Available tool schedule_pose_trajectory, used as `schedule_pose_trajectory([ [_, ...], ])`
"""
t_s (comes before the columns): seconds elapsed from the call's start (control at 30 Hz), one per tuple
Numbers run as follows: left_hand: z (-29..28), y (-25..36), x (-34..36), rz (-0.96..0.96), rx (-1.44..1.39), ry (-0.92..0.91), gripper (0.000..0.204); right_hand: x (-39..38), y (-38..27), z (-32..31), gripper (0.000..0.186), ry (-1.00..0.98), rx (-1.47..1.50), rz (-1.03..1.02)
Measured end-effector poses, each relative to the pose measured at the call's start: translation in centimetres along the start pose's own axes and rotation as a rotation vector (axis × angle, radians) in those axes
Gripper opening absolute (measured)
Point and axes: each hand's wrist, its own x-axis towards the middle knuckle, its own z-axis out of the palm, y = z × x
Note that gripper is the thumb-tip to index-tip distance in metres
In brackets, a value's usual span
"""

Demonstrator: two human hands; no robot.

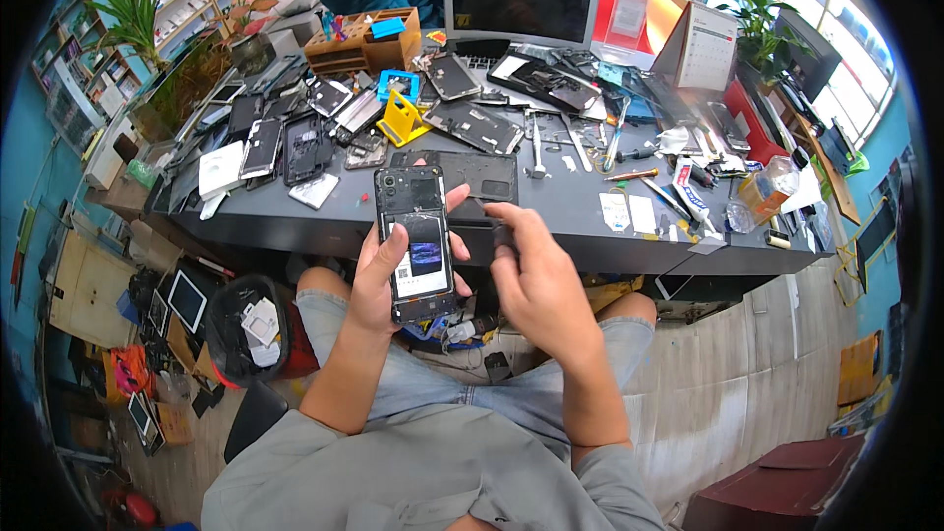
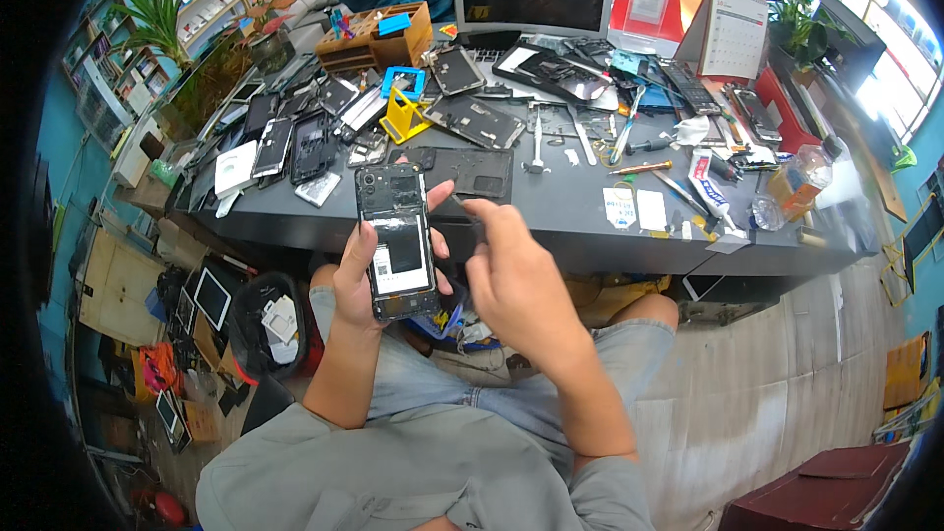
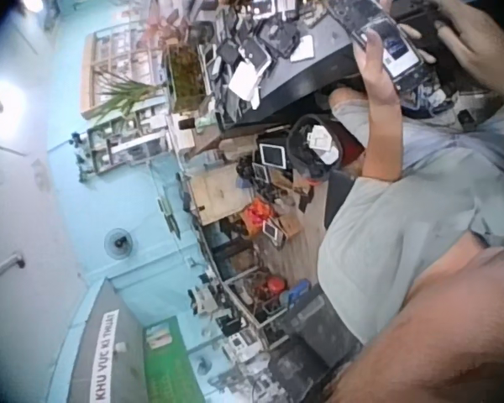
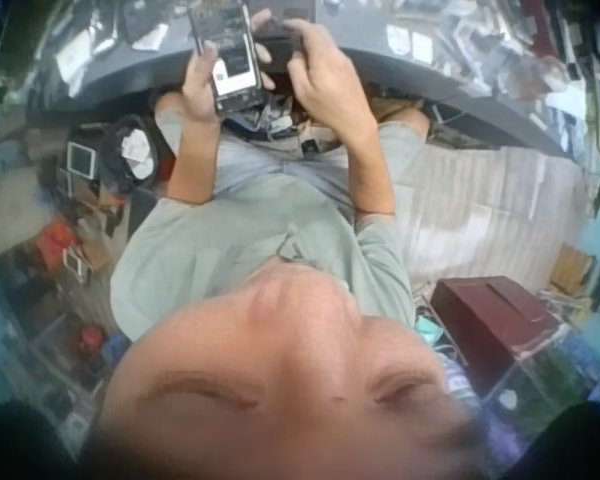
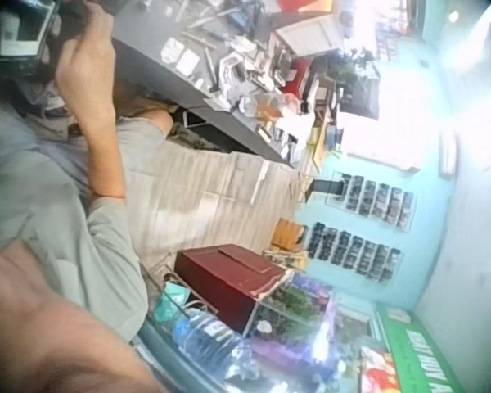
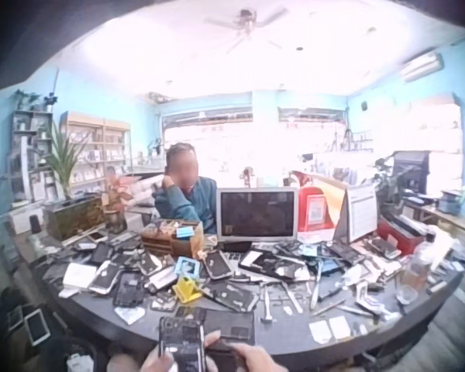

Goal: The person disassembles a smartphone using a screwdriver, removes the back cover, and manipulates internal components. The person continues to unscrew and adjust parts within the device while seated at a cluttered workbench.

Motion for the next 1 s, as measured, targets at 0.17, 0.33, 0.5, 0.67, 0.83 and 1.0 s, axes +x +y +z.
schedule_pose_trajectory([
  [0.17,-0.7,-0.5,-1.7,-0.03,0.059,0.054,0.1,-0.7,1.9,-0.8,0.031,-0.017,-0.244,-0.007],
  [0.33,-0.9,-1.4,-1.5,0.067,0.274,0.084,0.103,0.5,2.5,-1.7,0.03,-0.102,-0.457,-0.03],
  [0.5,-1.9,-2.2,-0.8,0.126,0.399,0.099,0.097,1.3,2.9,-2.3,0.033,-0.201,-0.599,-0.051],
  [0.67,-2.3,-2.6,-0.4,0.128,0.363,0.115,0.096,2.0,3.9,-2.7,0.034,-0.237,-0.618,-0.036],
  [0.83,-2.5,-2.6,-0.4,0.126,0.369,0.113,0.096,2.6,3.4,-3.3,0.038,-0.311,-0.661,-0.043],
  [1.0,-2.4,-2.8,-0.4,0.112,0.353,0.105,0.096,2.8,3.2,-3.8,0.041,-0.361,-0.711,-0.043],
])
